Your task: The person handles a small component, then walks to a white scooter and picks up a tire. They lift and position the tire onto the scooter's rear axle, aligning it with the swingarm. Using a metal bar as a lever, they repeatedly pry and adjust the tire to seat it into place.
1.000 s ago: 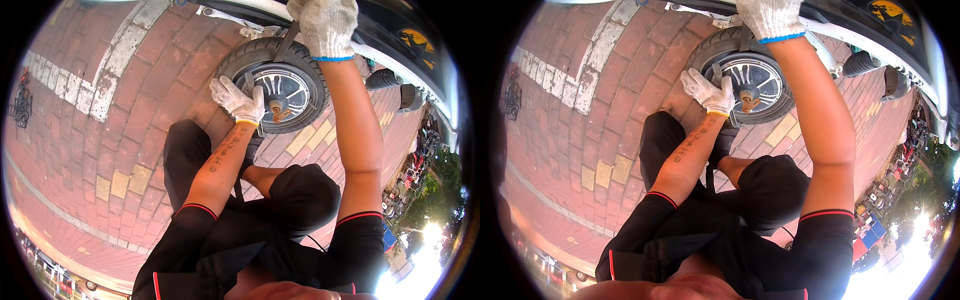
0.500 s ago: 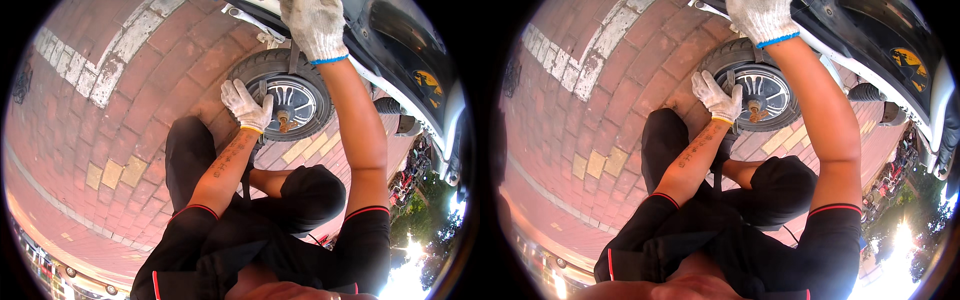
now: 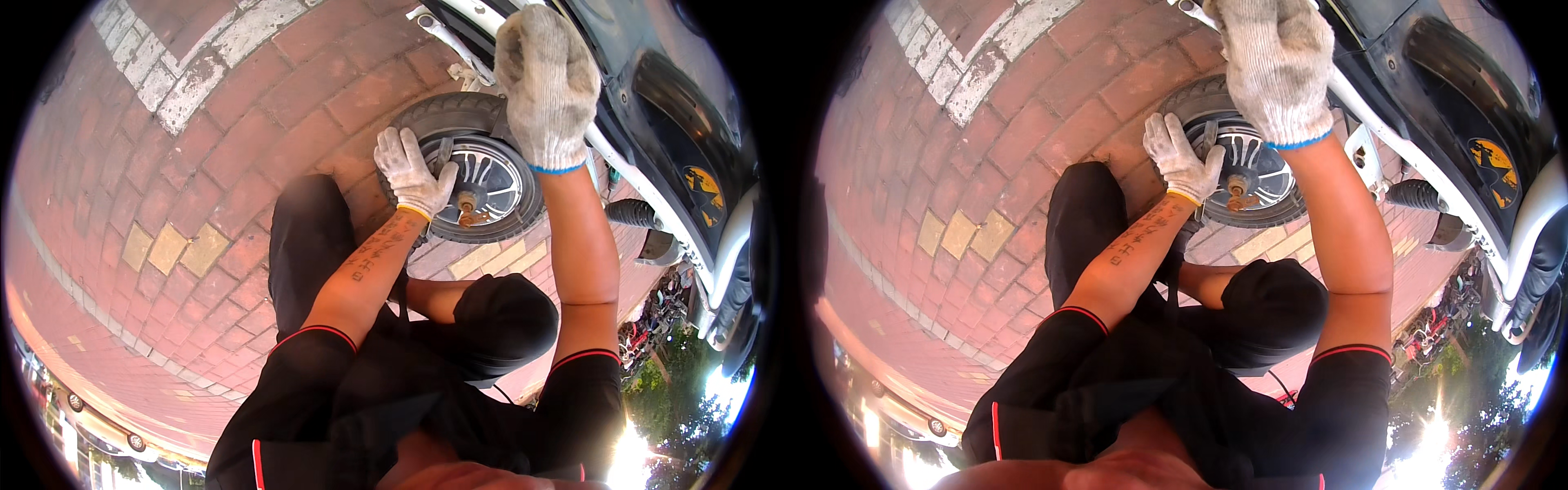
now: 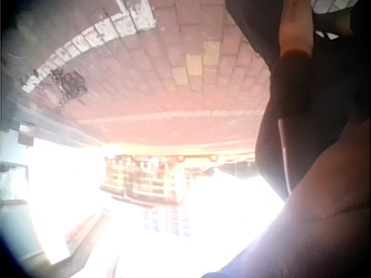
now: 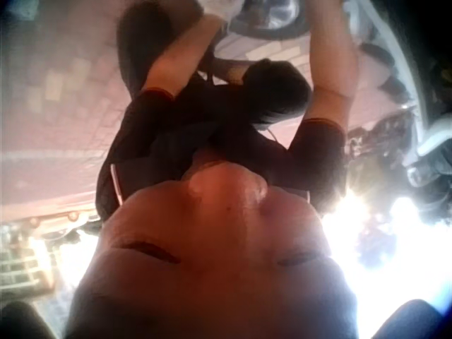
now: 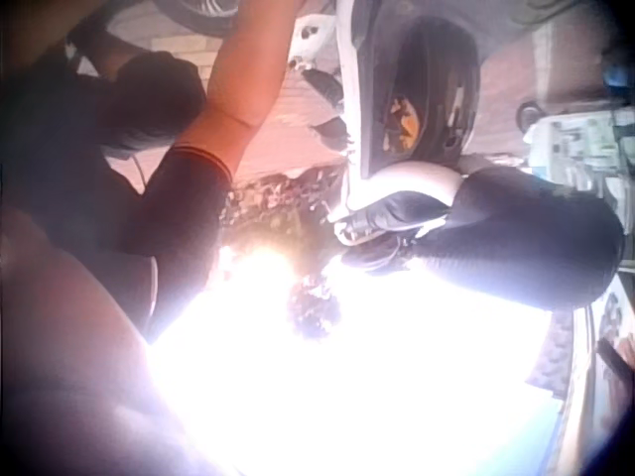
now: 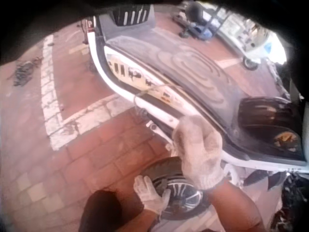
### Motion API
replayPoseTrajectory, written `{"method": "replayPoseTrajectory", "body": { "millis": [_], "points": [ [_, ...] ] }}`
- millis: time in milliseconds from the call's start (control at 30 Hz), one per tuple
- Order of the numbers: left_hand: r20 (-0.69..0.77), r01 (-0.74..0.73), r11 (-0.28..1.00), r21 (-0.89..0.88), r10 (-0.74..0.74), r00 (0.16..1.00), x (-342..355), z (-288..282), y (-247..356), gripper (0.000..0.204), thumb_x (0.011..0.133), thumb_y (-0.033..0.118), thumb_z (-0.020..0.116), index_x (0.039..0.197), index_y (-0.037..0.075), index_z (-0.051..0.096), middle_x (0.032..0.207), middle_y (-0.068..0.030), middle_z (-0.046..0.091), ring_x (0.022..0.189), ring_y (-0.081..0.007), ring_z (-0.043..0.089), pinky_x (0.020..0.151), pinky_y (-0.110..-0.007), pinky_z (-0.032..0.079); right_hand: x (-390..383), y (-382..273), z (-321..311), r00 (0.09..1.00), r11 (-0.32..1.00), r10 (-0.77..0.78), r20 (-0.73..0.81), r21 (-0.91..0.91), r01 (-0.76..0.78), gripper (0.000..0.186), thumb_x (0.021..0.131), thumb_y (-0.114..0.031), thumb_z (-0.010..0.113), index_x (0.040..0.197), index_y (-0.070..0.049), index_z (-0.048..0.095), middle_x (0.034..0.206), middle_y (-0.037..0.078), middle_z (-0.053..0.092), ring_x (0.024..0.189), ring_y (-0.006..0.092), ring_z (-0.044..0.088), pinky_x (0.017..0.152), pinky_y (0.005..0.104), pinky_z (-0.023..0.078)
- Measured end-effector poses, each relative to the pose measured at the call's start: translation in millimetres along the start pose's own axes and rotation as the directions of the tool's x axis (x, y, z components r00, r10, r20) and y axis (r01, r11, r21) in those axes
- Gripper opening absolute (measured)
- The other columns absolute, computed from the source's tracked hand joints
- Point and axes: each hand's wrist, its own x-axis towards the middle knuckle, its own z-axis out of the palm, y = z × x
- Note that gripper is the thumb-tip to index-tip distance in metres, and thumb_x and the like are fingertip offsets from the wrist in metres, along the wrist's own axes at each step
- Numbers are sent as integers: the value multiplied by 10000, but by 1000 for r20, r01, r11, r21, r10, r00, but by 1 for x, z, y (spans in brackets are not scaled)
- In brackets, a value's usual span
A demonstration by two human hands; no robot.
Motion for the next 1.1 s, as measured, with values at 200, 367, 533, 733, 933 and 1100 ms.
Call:
{"method": "replayPoseTrajectory", "body": {
  "millis": [200,367,533,733,933,1100],
  "points": [
    [0,15,1000,17,-15,1000,-2,4,-1,1029,738,413,776,1493,-104,306,1499,-390,337,1400,-581,306,1168,-668,224,-44,0,-93,977,748,51,208,640,-175,264,1057,-267,640,952,-25,621,743,57,581,623,120,510,530,262,400],
    [-14,-9,999,48,10,1000,-5,9,-1,1034,778,461,742,1509,-115,293,1502,-393,344,1407,-586,309,1172,-662,238,-107,-21,-137,996,844,75,45,529,-87,374,1023,-285,642,763,-76,474,658,34,411,599,183,371,574,348,372],
    [-33,-7,996,84,10,999,-7,13,-1,1065,784,494,746,1536,-101,283,1538,-388,316,1434,-566,298,1177,-666,243,-101,-28,-164,1000,760,1,11,650,-7,455,1091,-355,491,723,-113,375,653,20,350,589,172,329,581,336,341],
    [-22,-6,997,75,7,1000,-11,18,-2,1083,805,499,733,1569,-91,243,1572,-387,274,1455,-572,266,1175,-689,236,-66,-11,-138,992,749,115,-51,660,-53,501,1109,-393,432,700,-140,292,642,-2,270,587,155,248,572,331,261],
    [-28,-12,996,92,15,999,-13,19,-9,1074,805,515,720,1561,-94,261,1566,-399,282,1442,-588,278,1162,-696,253,-61,-9,-130,948,712,313,-62,676,-191,499,1100,-374,431,688,-146,268,624,-6,247,570,148,226,551,337,232],
    [-63,-51,995,86,56,996,-11,22,-9,1062,809,516,720,1550,-99,274,1546,-412,293,1428,-589,298,1154,-700,259,-56,-17,-131,965,728,253,-73,671,-140,484,1104,-360,391,689,-144,267,620,-7,238,565,149,223,547,338,220]
  ]
}}
